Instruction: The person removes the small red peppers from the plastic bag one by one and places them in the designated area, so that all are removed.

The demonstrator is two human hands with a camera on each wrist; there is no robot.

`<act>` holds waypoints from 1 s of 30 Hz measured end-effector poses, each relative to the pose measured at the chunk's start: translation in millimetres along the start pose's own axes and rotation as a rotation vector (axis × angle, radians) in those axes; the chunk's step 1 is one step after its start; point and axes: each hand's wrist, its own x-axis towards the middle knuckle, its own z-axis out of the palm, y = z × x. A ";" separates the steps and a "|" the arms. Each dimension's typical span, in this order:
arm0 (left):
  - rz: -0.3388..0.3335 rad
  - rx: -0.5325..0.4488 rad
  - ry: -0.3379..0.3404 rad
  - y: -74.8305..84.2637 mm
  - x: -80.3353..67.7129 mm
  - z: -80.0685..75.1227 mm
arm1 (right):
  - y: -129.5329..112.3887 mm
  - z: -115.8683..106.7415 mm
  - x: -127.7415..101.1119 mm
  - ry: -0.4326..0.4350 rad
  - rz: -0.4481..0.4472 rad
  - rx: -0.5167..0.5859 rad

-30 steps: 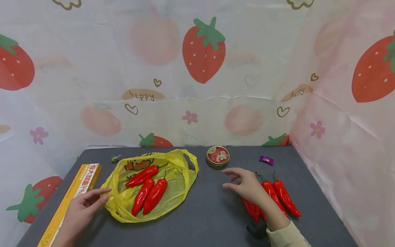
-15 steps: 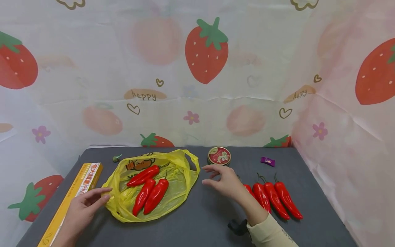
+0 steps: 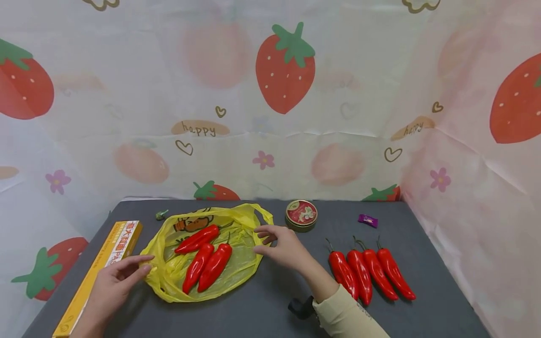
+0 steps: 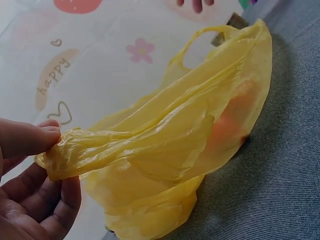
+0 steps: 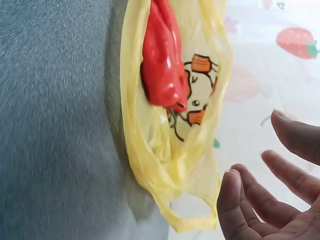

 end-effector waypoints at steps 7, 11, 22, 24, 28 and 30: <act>-0.009 0.004 -0.008 -1.3 0.7 -0.7 | -1.7 16.7 19.8 -0.097 -0.004 0.069; -0.006 0.009 -0.007 -1.9 1.4 -1.1 | -5.2 25.6 31.2 -0.146 0.023 0.118; -0.004 0.002 -0.019 0.3 2.0 0.2 | -2.4 44.9 55.3 -0.206 0.129 0.243; -0.008 0.004 -0.022 -0.1 2.2 0.4 | 0.2 48.2 59.6 -0.203 0.138 0.244; -0.011 0.015 -0.024 -1.4 2.7 0.4 | 2.4 55.7 66.5 -0.196 0.154 0.237; 0.000 0.020 -0.021 -1.4 2.7 0.5 | 1.4 58.6 68.1 -0.193 0.159 0.223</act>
